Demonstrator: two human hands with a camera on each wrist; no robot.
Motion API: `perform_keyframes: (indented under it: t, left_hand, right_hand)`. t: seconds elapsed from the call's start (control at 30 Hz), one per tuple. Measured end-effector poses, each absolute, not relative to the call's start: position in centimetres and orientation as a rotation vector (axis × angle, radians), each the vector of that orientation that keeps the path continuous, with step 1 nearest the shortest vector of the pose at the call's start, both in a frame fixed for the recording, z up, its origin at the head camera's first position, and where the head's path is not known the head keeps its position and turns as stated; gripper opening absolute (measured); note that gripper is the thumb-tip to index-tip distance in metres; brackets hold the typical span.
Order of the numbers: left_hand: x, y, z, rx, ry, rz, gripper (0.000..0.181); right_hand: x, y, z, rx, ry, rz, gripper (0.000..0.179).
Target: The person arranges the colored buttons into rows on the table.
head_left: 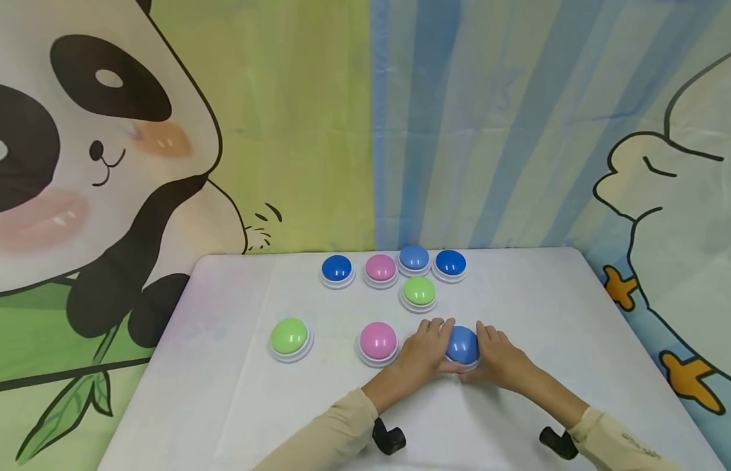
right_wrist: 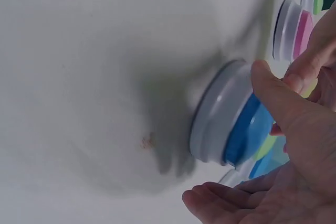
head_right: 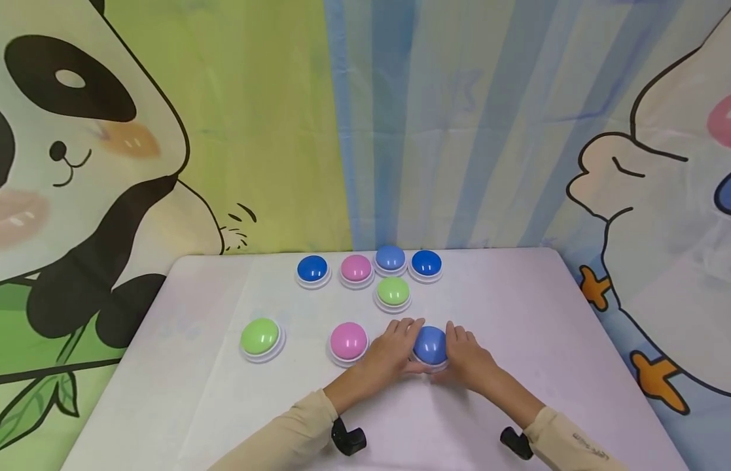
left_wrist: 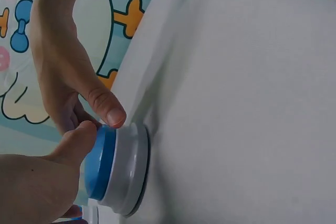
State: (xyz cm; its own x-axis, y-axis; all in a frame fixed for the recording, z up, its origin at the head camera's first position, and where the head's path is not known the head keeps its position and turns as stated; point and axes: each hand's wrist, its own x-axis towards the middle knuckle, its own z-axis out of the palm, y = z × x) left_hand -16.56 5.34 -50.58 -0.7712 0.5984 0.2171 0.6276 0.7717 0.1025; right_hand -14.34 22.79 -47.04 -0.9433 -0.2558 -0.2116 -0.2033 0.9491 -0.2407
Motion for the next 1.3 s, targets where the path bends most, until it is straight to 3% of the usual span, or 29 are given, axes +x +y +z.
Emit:
perform_keyframes:
  t: [0.6,0.8,1.1,1.3]
  left_hand:
    - [-18.0,5.2,-49.0,-0.971,-2.931,-0.421,0.082]
    - [-19.9,4.5,-47.6,-0.914,-3.008,-0.590,0.076]
    - [-29.0,5.4,-43.8,-0.930,-3.069,-0.390,0.064]
    - [-32.7,7.5,-44.6,-0.801,-3.228,-0.505,0.063]
  right_hand:
    - [-14.4,23.0,-45.5,-0.380,2.856,-0.343,0.100]
    - [-15.4,22.6,-44.7,-0.371,2.843,-0.325,0.096]
    - [-23.0,23.5,-44.6,-0.155,2.802,-0.502,0.082]
    - [-28.8,22.9,-46.5,-0.031,2.831,-0.538,0.083]
